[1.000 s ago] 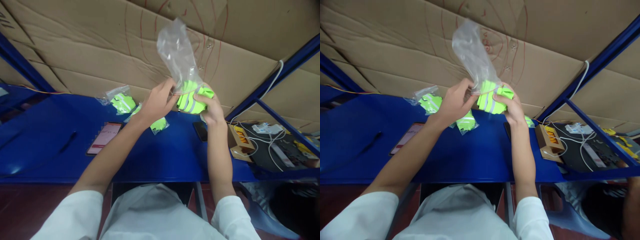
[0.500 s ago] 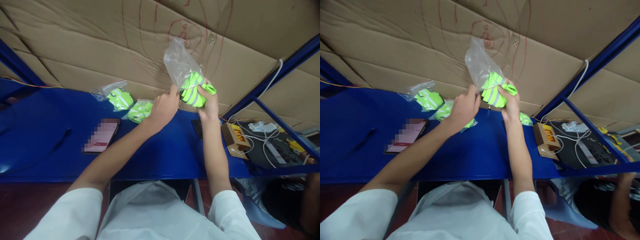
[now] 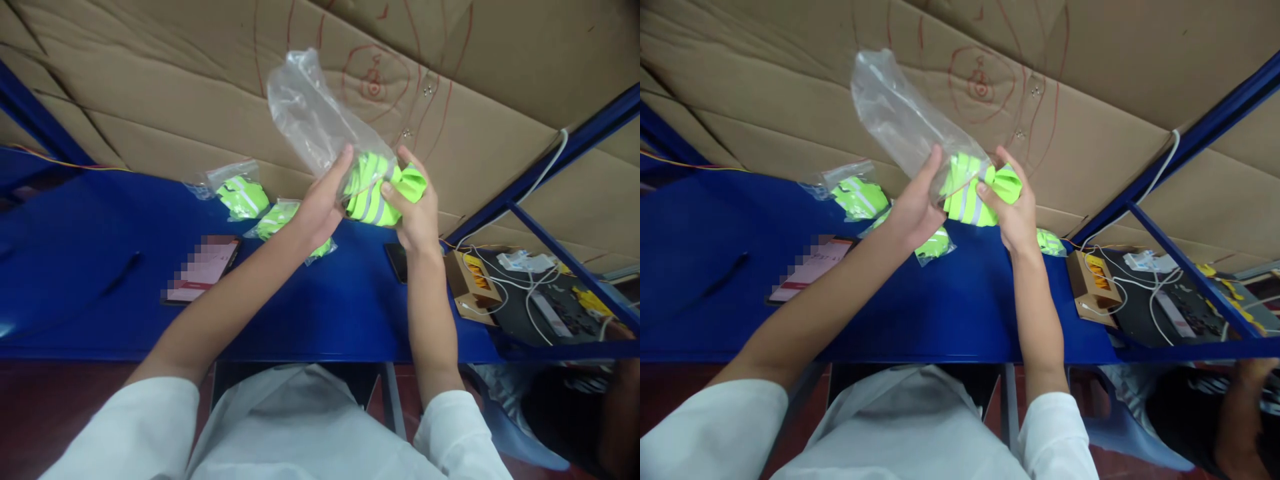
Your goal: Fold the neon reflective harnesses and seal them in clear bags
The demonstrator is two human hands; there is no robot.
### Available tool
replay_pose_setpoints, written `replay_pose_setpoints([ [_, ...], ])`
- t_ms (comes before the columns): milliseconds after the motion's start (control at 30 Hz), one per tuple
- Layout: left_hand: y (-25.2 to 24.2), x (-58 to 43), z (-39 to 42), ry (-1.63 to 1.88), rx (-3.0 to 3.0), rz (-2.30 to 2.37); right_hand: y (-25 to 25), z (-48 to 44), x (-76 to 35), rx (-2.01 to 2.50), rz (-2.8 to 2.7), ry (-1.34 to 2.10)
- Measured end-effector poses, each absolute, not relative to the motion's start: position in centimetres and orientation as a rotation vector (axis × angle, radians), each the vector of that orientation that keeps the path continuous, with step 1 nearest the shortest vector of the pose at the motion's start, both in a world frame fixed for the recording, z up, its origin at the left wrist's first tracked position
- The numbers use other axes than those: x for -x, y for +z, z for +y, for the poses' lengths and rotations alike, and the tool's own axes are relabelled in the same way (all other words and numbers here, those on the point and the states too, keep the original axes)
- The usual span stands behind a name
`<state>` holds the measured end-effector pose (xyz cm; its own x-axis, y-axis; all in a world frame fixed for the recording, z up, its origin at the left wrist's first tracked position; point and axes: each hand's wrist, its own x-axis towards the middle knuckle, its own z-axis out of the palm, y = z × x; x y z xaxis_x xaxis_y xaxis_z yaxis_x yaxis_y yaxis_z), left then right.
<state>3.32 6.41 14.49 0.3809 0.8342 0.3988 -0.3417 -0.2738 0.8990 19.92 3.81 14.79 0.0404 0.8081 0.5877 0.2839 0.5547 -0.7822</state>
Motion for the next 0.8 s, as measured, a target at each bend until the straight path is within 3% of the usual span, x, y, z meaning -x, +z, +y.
replay_pose_setpoints([
  [333,14.0,-5.0,5.6,1.380,-1.289,0.517,14.1,4.8,-19.9,0.980,-1.298,0.449],
  [533,13.1,-5.3,5.5,1.415,-1.367,0.495,14.9,2.2,-17.8,1.040,-1.488,0.151],
  [800,13.8,-5.0,4.7,1.348,-0.880,0.161,15.3,2.3,-18.4,0.862,-1.566,0.265],
])
